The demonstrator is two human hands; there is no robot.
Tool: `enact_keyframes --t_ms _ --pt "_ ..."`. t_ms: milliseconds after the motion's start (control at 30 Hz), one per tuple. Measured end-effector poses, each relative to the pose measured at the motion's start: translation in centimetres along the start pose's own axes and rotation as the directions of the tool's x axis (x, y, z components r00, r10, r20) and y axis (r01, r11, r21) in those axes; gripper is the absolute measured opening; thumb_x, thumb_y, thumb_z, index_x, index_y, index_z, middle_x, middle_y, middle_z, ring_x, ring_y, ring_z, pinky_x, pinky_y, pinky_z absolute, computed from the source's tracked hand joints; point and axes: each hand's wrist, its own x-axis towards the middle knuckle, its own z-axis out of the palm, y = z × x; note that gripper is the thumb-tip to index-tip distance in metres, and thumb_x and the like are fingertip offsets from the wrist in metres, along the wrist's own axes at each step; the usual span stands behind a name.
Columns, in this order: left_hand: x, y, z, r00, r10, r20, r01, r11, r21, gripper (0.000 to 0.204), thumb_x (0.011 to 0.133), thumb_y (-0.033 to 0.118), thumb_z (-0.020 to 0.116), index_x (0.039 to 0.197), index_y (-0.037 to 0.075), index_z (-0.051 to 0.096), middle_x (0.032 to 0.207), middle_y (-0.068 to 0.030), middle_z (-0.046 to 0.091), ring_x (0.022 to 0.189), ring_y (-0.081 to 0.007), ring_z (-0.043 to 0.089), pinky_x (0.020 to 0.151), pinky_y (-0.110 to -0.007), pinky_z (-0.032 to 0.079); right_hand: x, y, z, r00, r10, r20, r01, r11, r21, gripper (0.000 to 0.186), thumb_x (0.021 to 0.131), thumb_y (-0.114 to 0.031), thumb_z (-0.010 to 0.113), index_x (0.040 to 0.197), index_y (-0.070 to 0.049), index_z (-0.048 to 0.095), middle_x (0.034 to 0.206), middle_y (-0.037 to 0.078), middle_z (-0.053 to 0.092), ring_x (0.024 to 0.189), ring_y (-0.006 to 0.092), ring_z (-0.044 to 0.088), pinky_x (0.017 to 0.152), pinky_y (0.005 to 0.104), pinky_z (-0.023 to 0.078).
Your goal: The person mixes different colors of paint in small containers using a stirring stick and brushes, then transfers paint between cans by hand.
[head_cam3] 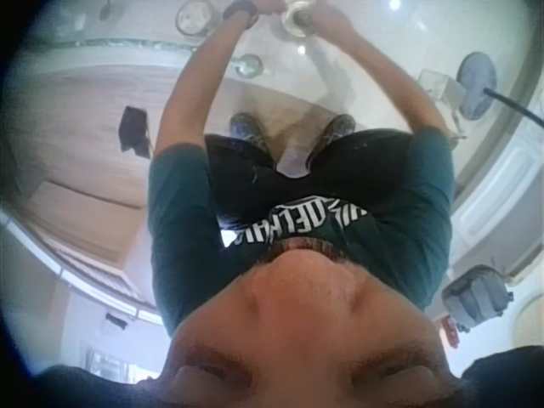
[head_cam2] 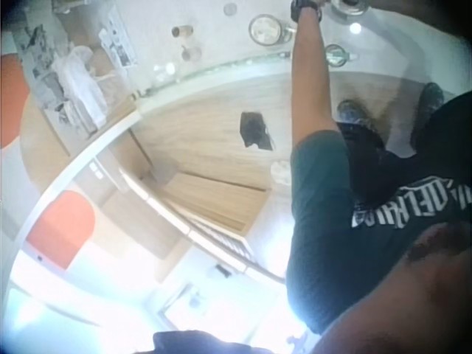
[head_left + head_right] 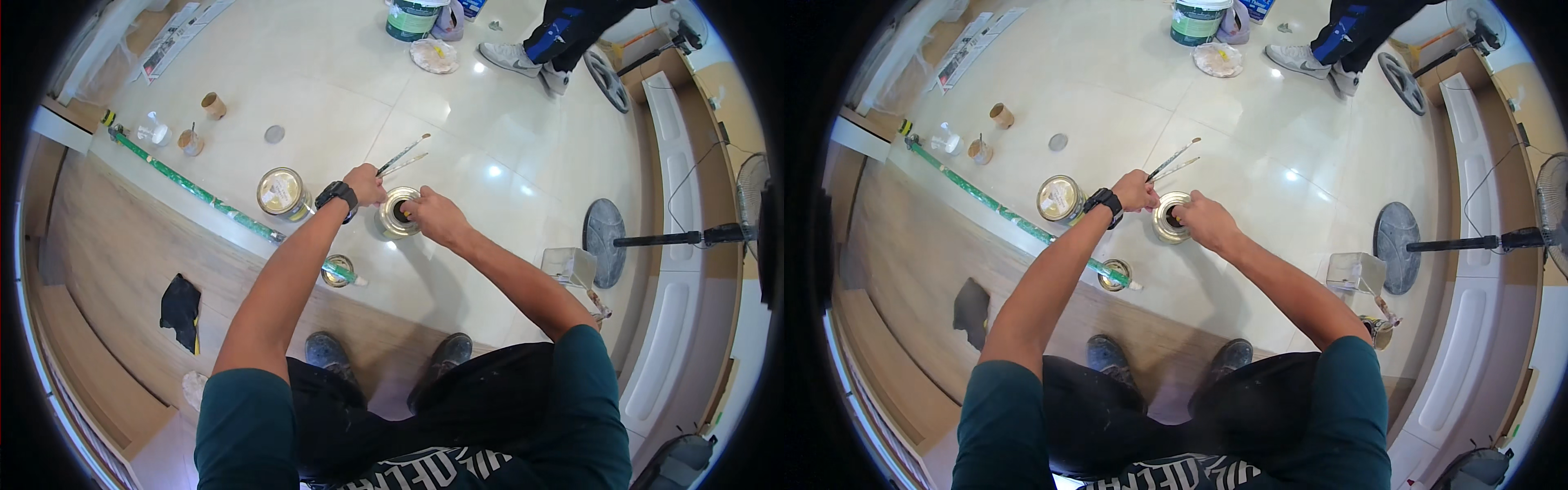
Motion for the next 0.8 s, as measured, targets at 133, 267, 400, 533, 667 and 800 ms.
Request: enact_keyframes --t_ms 133,267,400,533,667,800 --pt "-0.5 0.1 0.0 1.000 -0.015 -0.007 0.015 1.000 0.017 0.017 0.078 0.008 0.081 0.071 0.002 0.067 0.072 -0.0055 0.074 0.057 -0.0128 0.068 0.050 -0.029 0.053 -0.6 0.1 -0.8 0.997 -0.053 -0.051 0.053 0.998 -0.017 0.022 0.086 -0.005 0.062 0.104 -0.010 0.074 0.094 0.006 0.072 0.101 0.0265 0.061 0.081 0.0400 0.058" --pt "-0.6 0.7 -0.2 0.999 -0.050 0.003 0.050 0.999 0.009 0.017 0.078 0.011 0.081 0.070 0.003 0.067 0.069 -0.0048 0.073 0.056 -0.0127 0.067 0.049 -0.029 0.052 -0.3 0.2 -0.7 0.987 -0.149 -0.052 0.146 0.987 -0.063 0.022 0.085 -0.005 0.063 0.104 -0.010 0.074 0.091 0.006 0.072 0.100 0.0262 0.062 0.081 0.0401 0.058" --pt "-1.0 0.8 -0.1 0.998 -0.064 -0.022 0.063 0.997 -0.048 0.016 0.077 0.011 0.080 0.069 0.004 0.067 0.068 -0.0044 0.072 0.055 -0.0126 0.066 0.048 -0.029 0.052 0.6 0.8 -0.5 0.997 -0.053 0.057 0.056 0.997 -0.046 0.020 0.086 -0.010 0.067 0.105 -0.011 0.075 0.087 0.011 0.070 0.095 0.0284 0.064 0.078 0.0410 0.058" --pt "-1.3 1.2 -0.1 0.997 -0.068 -0.030 0.068 0.998 0.002 0.018 0.077 0.011 0.080 0.068 0.005 0.066 0.067 -0.0046 0.072 0.053 -0.0133 0.065 0.048 -0.030 0.052 0.9 0.2 -2.7 0.995 0.007 0.096 -0.010 0.999 0.039 0.018 0.087 -0.014 0.070 0.104 -0.012 0.075 0.084 0.016 0.068 0.091 0.0305 0.066 0.077 0.0428 0.057" --pt "-0.8 0.8 -0.2 0.997 -0.041 -0.063 0.043 0.999 0.026 0.021 0.076 0.013 0.081 0.066 0.005 0.065 0.065 -0.0051 0.071 0.051 -0.0138 0.064 0.049 -0.030 0.052 0.8 0.0 0.3 0.999 -0.002 0.036 0.003 1.000 -0.022 0.016 0.088 -0.013 0.067 0.103 -0.011 0.073 0.086 0.014 0.069 0.097 0.0286 0.065 0.077 0.0430 0.058" --pt "-1.0 0.9 0.0 0.998 -0.057 -0.025 0.058 0.997 0.041 0.023 0.077 0.013 0.080 0.063 0.005 0.063 0.066 -0.0052 0.072 0.051 -0.0134 0.064 0.050 -0.030 0.052 0.6 -0.2 0.4 0.998 -0.045 0.048 0.048 0.997 -0.063 0.014 0.088 -0.011 0.064 0.101 -0.009 0.070 0.092 0.011 0.072 0.104 0.0268 0.063 0.080 0.0427 0.059"
